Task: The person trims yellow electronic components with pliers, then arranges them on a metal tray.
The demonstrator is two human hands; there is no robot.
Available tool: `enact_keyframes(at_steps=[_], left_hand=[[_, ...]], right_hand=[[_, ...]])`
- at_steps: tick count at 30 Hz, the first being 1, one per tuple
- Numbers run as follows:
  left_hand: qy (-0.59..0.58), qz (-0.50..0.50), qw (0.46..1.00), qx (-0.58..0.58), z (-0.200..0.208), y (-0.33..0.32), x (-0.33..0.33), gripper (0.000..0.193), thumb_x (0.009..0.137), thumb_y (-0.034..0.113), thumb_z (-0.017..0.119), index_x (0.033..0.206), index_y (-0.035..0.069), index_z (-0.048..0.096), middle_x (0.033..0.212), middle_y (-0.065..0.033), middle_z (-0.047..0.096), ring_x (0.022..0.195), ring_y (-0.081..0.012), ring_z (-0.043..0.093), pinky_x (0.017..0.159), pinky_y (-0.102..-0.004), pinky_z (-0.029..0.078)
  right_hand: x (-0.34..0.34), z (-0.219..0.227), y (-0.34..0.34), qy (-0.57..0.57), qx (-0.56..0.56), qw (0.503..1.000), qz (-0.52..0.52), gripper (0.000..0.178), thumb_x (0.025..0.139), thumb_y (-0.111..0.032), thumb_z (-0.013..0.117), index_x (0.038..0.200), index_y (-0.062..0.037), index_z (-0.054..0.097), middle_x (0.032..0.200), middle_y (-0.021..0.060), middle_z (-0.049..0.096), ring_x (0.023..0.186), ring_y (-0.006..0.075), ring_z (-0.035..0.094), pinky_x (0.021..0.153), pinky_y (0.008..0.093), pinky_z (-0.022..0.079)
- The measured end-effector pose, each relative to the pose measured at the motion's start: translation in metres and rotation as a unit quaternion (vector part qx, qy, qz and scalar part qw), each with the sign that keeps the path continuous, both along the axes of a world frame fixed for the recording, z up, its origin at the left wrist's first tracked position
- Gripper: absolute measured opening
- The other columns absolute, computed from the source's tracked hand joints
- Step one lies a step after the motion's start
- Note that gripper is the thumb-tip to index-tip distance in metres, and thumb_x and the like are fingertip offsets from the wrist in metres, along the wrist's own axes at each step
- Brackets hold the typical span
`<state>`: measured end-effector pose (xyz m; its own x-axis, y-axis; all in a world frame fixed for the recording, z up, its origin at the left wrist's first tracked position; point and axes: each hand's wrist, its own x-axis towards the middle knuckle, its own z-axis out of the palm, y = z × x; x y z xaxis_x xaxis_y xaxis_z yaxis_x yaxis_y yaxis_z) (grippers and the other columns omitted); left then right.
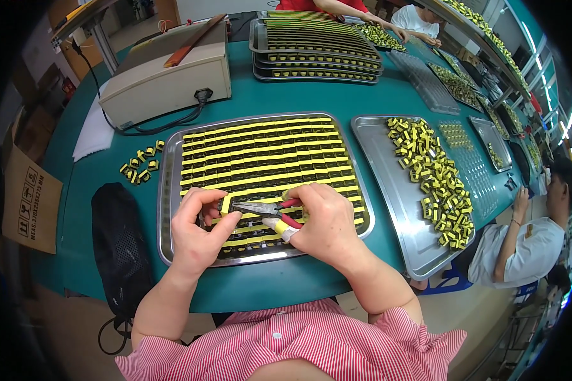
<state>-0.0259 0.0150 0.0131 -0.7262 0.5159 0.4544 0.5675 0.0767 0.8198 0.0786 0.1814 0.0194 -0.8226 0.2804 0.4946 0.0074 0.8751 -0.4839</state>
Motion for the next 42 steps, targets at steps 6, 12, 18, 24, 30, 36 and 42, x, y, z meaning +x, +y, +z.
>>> enact_keyframes(at_steps=[6, 12, 18, 24, 30, 36, 42], left_hand=[[0.035, -0.009, 0.999, 0.003, -0.003, 0.0, -0.001, 0.028, 0.063, 0.001, 0.072, 0.087, 0.0, 0.058, 0.079, -0.0045, 0.053, 0.064, -0.0105, 0.047, 0.056, -0.0218, 0.039], [0.097, 0.01, 0.995, -0.012, -0.004, 0.0, 0.0, 0.028, 0.063, 0.002, 0.072, 0.087, -0.001, 0.057, 0.077, -0.0072, 0.054, 0.064, -0.014, 0.05, 0.059, -0.025, 0.043], [0.076, 0.009, 0.997, 0.001, -0.005, 0.003, -0.001, 0.026, 0.065, 0.002, 0.071, 0.087, 0.0, 0.057, 0.075, -0.0061, 0.054, 0.062, -0.013, 0.05, 0.057, -0.0237, 0.042], [-0.099, -0.024, 0.995, 0.001, -0.008, -0.001, -0.003, 0.025, 0.071, 0.003, 0.068, 0.094, -0.001, 0.058, 0.076, 0.0, 0.054, 0.065, -0.0049, 0.046, 0.057, -0.0191, 0.039], [-0.188, -0.073, 0.979, 0.031, -0.007, 0.0, -0.001, 0.028, 0.074, 0.007, 0.068, 0.099, -0.001, 0.058, 0.078, -0.0006, 0.054, 0.062, -0.0037, 0.047, 0.054, -0.0182, 0.039], [-0.272, -0.162, 0.945, 0.081, -0.014, 0.001, 0.0, 0.03, 0.077, 0.003, 0.063, 0.106, 0.0, 0.057, 0.086, -0.0008, 0.054, 0.066, -0.0048, 0.044, 0.06, -0.0172, 0.037], [-0.176, -0.199, 0.958, 0.107, -0.023, 0.006, -0.001, 0.03, 0.075, 0.002, 0.063, 0.105, 0.001, 0.058, 0.097, -0.0032, 0.05, 0.07, -0.0057, 0.043, 0.059, -0.0183, 0.036]], right_hand=[[0.003, 0.002, 0.001, -0.025, 0.004, 1.0, -0.016, 0.035, 0.055, -0.017, 0.082, 0.078, -0.0024, 0.06, 0.07, 0.0066, 0.061, 0.061, 0.0178, 0.062, 0.057, 0.0257, 0.05], [0.002, 0.004, 0.001, -0.039, -0.011, 0.999, -0.021, 0.029, 0.057, -0.019, 0.079, 0.073, -0.0056, 0.06, 0.067, 0.0048, 0.062, 0.06, 0.0191, 0.061, 0.054, 0.0291, 0.048], [-0.002, 0.0, 0.004, -0.069, -0.08, 0.994, -0.004, 0.035, 0.06, -0.021, 0.081, 0.081, -0.0016, 0.061, 0.071, 0.006, 0.061, 0.06, 0.0137, 0.059, 0.057, 0.0241, 0.048], [-0.003, 0.0, -0.001, -0.043, -0.097, 0.994, -0.032, 0.035, 0.063, -0.02, 0.08, 0.084, 0.0001, 0.059, 0.071, 0.0071, 0.06, 0.061, 0.014, 0.058, 0.057, 0.0244, 0.048], [-0.002, 0.002, -0.001, -0.057, -0.109, 0.992, -0.024, 0.034, 0.066, -0.018, 0.078, 0.087, 0.0007, 0.059, 0.071, 0.0074, 0.06, 0.062, 0.0142, 0.058, 0.057, 0.025, 0.047], [0.002, 0.0, -0.001, -0.172, -0.449, 0.869, 0.119, 0.023, 0.086, -0.011, 0.056, 0.105, 0.0011, 0.056, 0.091, 0.0095, 0.062, 0.077, 0.0138, 0.058, 0.066, 0.0262, 0.048], [0.003, 0.001, -0.009, -0.165, -0.613, 0.762, 0.125, 0.029, 0.085, -0.018, 0.059, 0.109, -0.0022, 0.056, 0.09, 0.0046, 0.063, 0.072, 0.0106, 0.057, 0.061, 0.0255, 0.047]])
